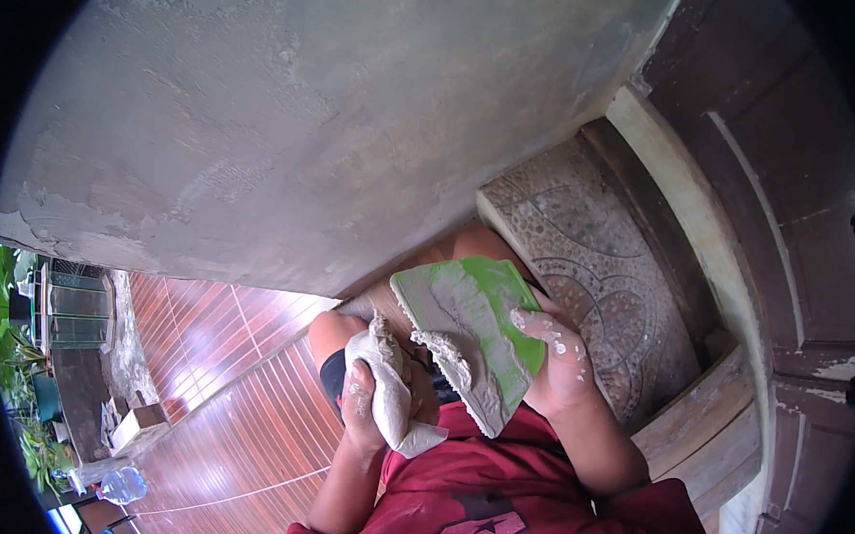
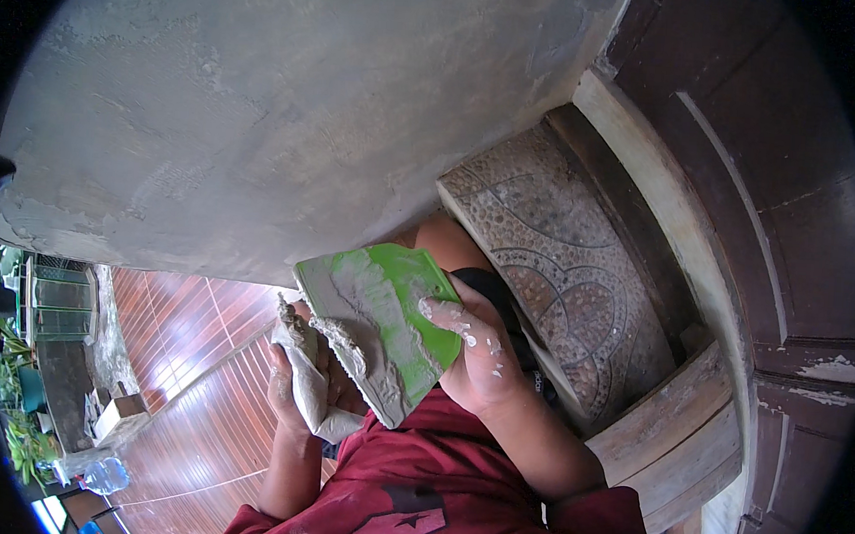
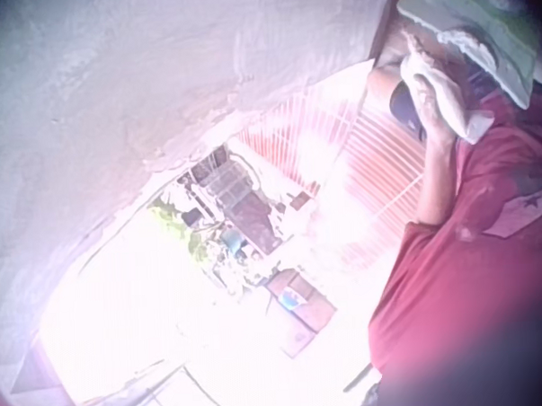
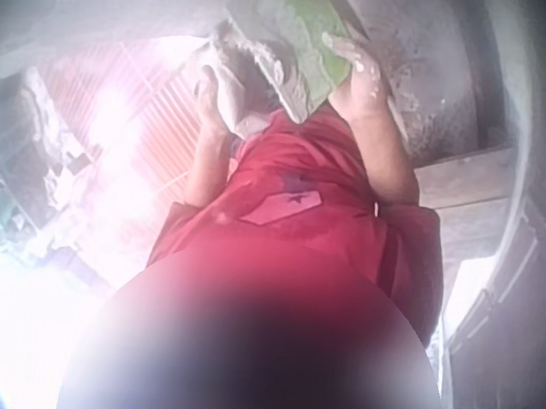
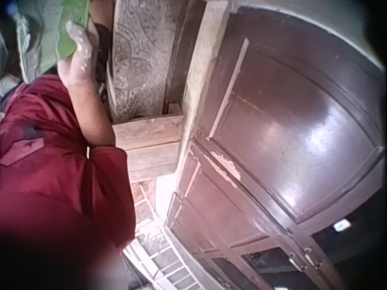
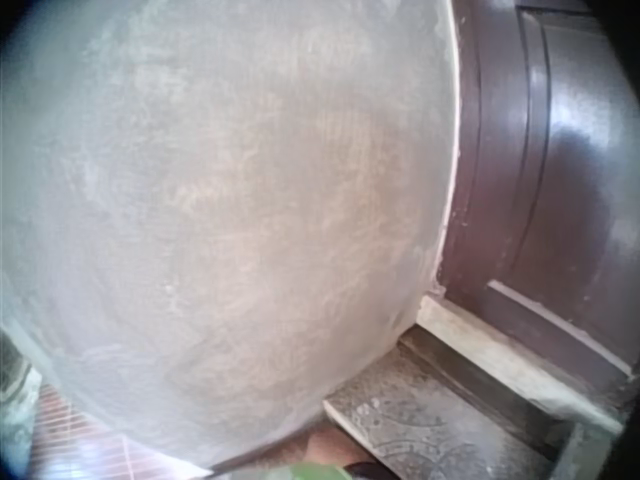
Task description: The person applies plaster to a wall using a green trowel and a bag of plaster. They repeatedly scoop plaster from the bag and spread it onto the wall surface, smoothing it out with the trowel.
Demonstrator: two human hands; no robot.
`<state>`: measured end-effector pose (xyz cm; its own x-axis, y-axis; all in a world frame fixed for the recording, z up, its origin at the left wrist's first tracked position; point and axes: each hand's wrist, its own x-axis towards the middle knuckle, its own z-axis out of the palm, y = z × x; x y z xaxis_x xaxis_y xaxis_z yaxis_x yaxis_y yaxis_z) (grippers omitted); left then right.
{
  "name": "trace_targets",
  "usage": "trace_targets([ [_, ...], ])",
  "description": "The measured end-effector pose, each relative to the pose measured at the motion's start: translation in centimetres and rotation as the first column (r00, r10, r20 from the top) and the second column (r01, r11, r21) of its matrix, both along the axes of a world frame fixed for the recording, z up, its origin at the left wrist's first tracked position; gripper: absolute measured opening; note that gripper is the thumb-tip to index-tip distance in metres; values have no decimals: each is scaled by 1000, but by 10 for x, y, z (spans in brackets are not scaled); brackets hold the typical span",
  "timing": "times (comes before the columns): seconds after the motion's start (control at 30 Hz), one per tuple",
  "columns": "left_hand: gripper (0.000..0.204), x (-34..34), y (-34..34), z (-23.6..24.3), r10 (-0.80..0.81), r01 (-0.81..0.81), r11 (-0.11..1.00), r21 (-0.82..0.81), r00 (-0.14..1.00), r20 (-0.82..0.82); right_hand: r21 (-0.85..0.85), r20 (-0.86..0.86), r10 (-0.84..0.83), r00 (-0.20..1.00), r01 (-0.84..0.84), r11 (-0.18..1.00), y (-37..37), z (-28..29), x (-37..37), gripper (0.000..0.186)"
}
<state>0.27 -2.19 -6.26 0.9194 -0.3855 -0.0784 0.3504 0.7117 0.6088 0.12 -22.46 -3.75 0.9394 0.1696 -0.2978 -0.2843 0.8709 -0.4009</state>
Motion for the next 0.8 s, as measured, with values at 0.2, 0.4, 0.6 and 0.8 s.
trace_targets([
  [0.2,60,-13,-10,7,48,-73,995,-71,951,-306,16,34,-19,999,18,1000,3,0,0,45],
  [0.4,69,-15,-12,10,67,-26,976,217,981,-182,9,12,5,1000,-6,1000,12,-1,-4,43],
  [0.6,68,-17,-15,14,125,-98,959,267,988,-88,-10,-20,-39,999,38,999,18,-6,-7,42],
  [0.8,63,-15,-19,14,165,-152,950,273,986,-24,-129,9,-76,997,77,989,17,0,-8,41],
])
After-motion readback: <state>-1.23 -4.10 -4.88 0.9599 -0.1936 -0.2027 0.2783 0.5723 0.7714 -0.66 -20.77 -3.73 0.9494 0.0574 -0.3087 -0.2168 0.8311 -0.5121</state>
